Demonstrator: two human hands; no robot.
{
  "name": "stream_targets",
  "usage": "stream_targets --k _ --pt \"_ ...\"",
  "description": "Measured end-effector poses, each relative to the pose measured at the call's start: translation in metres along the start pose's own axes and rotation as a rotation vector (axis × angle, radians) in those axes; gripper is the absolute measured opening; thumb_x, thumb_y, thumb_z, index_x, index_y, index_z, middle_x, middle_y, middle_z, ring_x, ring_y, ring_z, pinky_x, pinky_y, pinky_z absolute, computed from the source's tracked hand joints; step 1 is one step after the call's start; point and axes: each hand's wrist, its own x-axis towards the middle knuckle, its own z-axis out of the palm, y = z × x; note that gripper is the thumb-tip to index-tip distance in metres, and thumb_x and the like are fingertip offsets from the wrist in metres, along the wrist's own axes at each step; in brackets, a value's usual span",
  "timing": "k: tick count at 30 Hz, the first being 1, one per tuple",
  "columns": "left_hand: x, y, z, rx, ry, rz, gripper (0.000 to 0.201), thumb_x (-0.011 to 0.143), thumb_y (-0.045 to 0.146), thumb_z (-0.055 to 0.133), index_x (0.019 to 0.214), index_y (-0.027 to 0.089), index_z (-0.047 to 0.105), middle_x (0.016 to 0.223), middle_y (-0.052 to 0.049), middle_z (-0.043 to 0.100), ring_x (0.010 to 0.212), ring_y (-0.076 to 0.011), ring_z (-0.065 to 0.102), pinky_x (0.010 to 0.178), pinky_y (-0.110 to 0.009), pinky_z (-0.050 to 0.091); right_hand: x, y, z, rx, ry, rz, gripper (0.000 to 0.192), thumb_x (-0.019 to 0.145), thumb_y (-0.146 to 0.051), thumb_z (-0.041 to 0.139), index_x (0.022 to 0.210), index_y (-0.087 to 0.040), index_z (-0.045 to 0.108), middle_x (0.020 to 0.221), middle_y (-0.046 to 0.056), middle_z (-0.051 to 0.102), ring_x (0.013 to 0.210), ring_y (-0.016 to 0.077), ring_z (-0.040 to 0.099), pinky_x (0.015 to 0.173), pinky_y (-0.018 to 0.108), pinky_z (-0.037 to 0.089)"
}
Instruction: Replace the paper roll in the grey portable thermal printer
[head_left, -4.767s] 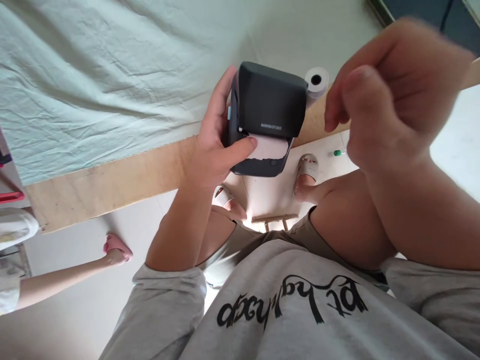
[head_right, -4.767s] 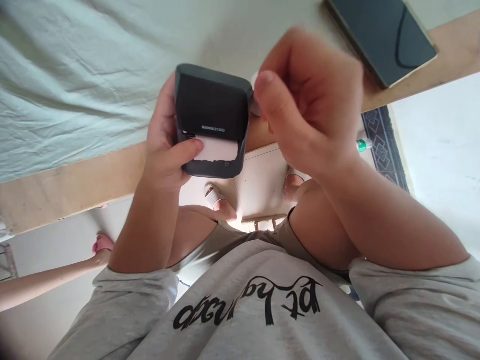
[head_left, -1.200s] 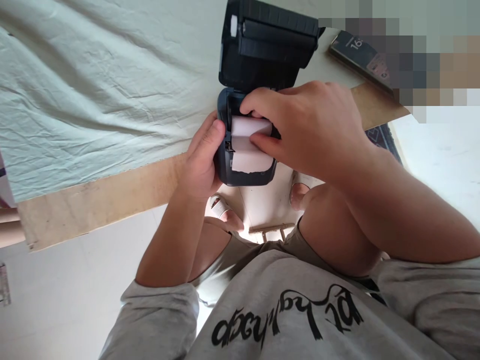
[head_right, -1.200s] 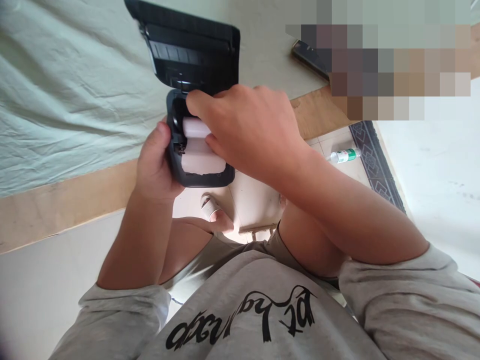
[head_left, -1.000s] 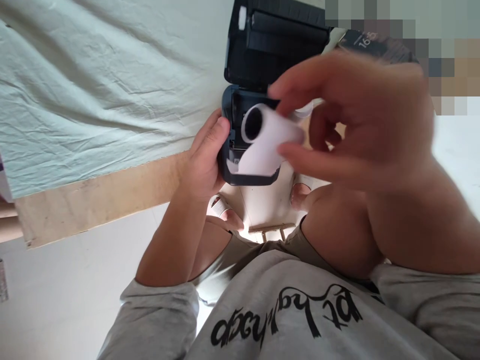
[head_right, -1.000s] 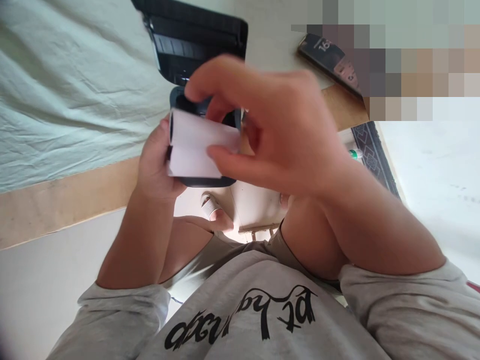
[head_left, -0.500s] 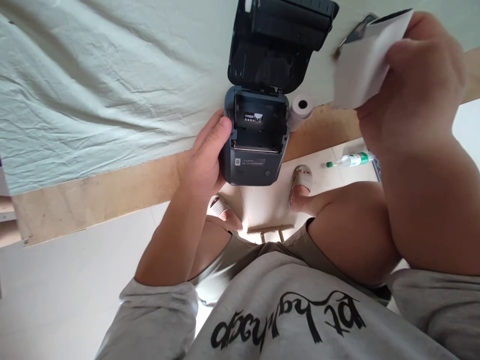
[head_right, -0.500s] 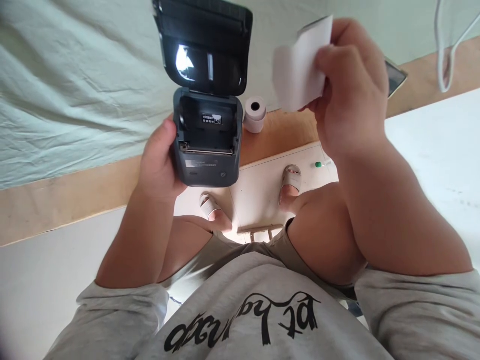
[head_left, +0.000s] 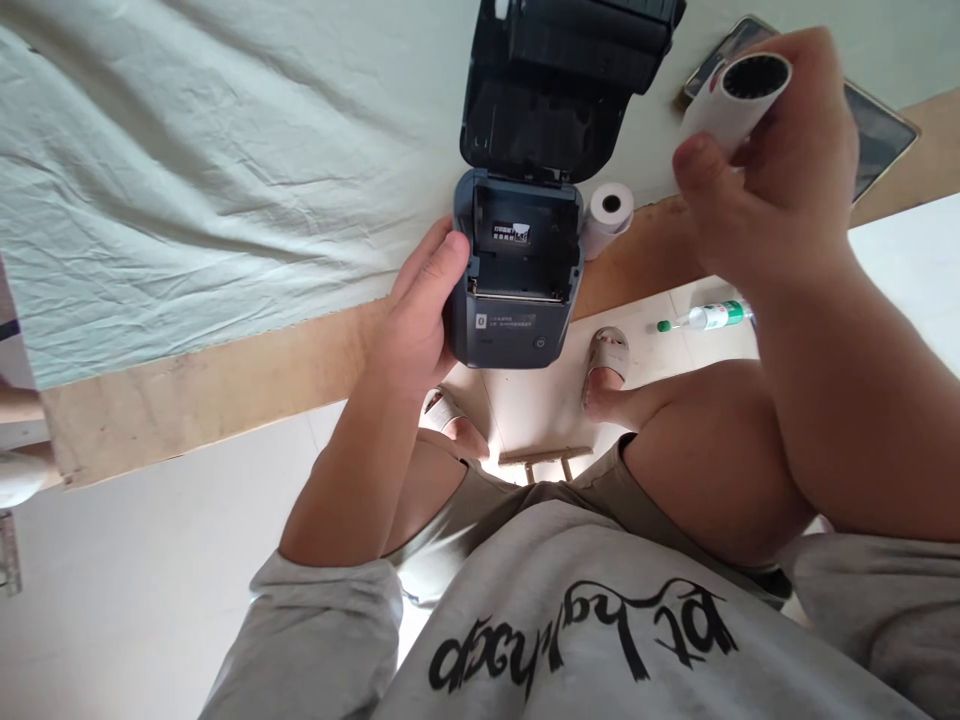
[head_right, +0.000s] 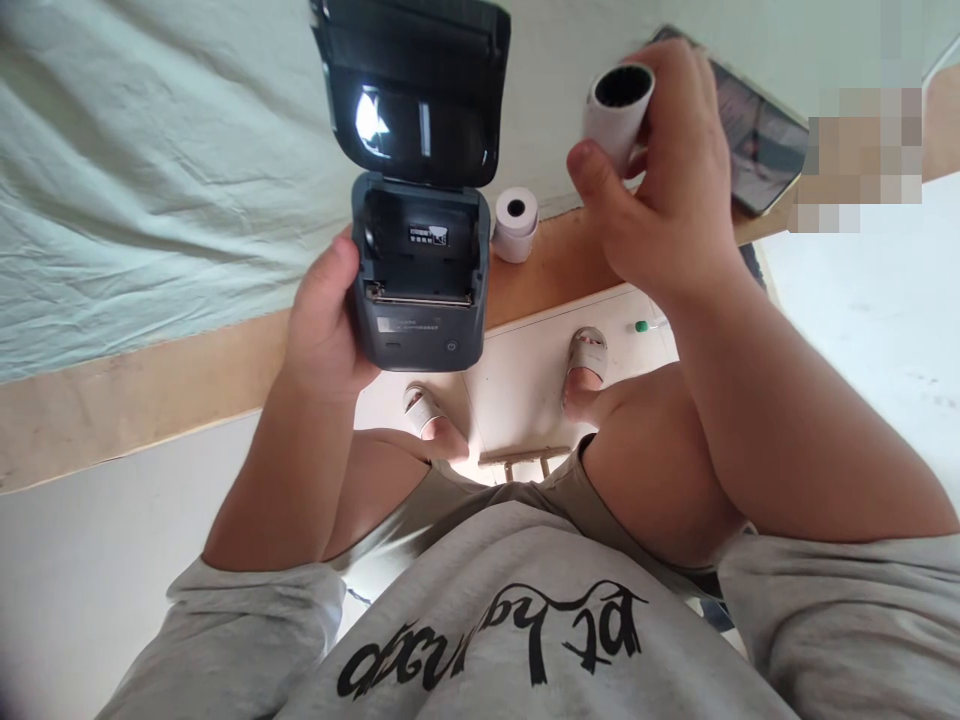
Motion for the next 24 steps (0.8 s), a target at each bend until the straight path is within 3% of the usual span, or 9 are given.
stream_targets --k 3,8,11,14,16,19,21,24 --pt "0.000 0.000 0.001 -0.009 -0.012 0.006 0.038 0.083 0.046 0.035 0.108 0.023 0.052 0.111 -0.006 0.061 0.104 -0.0210 0.060 0.091 -0.040 0.051 0.002 0.003 0.003 -0.041 -0.012 -0.026 0.041 0.073 -0.029 0.054 0.111 -0.020 0.043 0.106 0.008 0.053 0.087 0.0089 0.050 0.071 0.022 0.042" --pt "0.000 -0.001 0.002 -0.028 -0.014 0.022 0.038 0.085 0.044 0.034 0.106 0.021 0.054 0.109 -0.007 0.061 0.100 -0.0217 0.061 0.089 -0.042 0.052 -0.001 -0.002 0.000 -0.109 -0.055 0.004 0.054 0.069 -0.026 0.056 0.120 -0.023 0.040 0.113 0.006 0.054 0.099 0.0126 0.054 0.083 0.026 0.042" --pt "-0.001 -0.001 0.002 -0.027 0.014 0.023 0.038 0.084 0.046 0.036 0.102 0.021 0.056 0.102 -0.006 0.062 0.092 -0.0195 0.062 0.081 -0.038 0.054 -0.009 -0.016 -0.010 -0.110 0.077 -0.118 0.047 0.069 -0.026 0.055 0.115 -0.020 0.047 0.112 0.008 0.053 0.105 0.0165 0.052 0.083 0.029 0.043" --pt "-0.001 0.000 0.003 -0.018 0.022 0.022 0.037 0.084 0.046 0.036 0.102 0.021 0.057 0.103 -0.006 0.062 0.094 -0.0197 0.062 0.083 -0.038 0.053 -0.019 -0.032 -0.016 -0.102 0.147 -0.245 0.033 0.071 -0.026 0.050 0.103 -0.017 0.052 0.096 0.009 0.056 0.093 0.0161 0.052 0.075 0.029 0.043" --pt "0.000 0.000 0.003 -0.013 0.001 0.018 0.039 0.084 0.046 0.035 0.103 0.020 0.056 0.107 -0.007 0.062 0.100 -0.0212 0.061 0.088 -0.039 0.051 -0.024 -0.039 -0.013 -0.106 0.102 -0.281 0.035 0.073 -0.029 0.051 0.105 -0.018 0.050 0.096 0.008 0.056 0.086 0.0137 0.052 0.073 0.028 0.043" --pt "0.001 -0.002 0.001 -0.034 0.001 0.034 0.037 0.083 0.046 0.036 0.104 0.021 0.054 0.110 -0.007 0.062 0.107 -0.0227 0.059 0.092 -0.040 0.050 -0.025 -0.042 -0.002 -0.121 -0.069 -0.196 0.045 0.075 -0.034 0.050 0.117 -0.021 0.043 0.110 0.007 0.053 0.075 0.0091 0.051 0.069 0.026 0.044" --pt "0.001 -0.004 0.000 -0.059 0.030 0.055 0.034 0.083 0.045 0.039 0.104 0.022 0.054 0.108 -0.006 0.062 0.108 -0.0220 0.058 0.092 -0.038 0.050 -0.024 -0.041 0.005 -0.160 -0.170 -0.133 0.046 0.075 -0.033 0.049 0.120 -0.023 0.041 0.111 0.007 0.053 0.078 0.0110 0.053 0.069 0.027 0.043" --pt "0.001 -0.005 -0.001 -0.071 0.043 0.063 0.033 0.083 0.044 0.039 0.103 0.023 0.054 0.104 -0.004 0.062 0.106 -0.0207 0.059 0.092 -0.036 0.051 -0.023 -0.040 0.009 -0.179 -0.204 -0.127 0.045 0.072 -0.024 0.047 0.117 -0.022 0.043 0.102 0.007 0.055 0.089 0.0152 0.053 0.074 0.029 0.044"
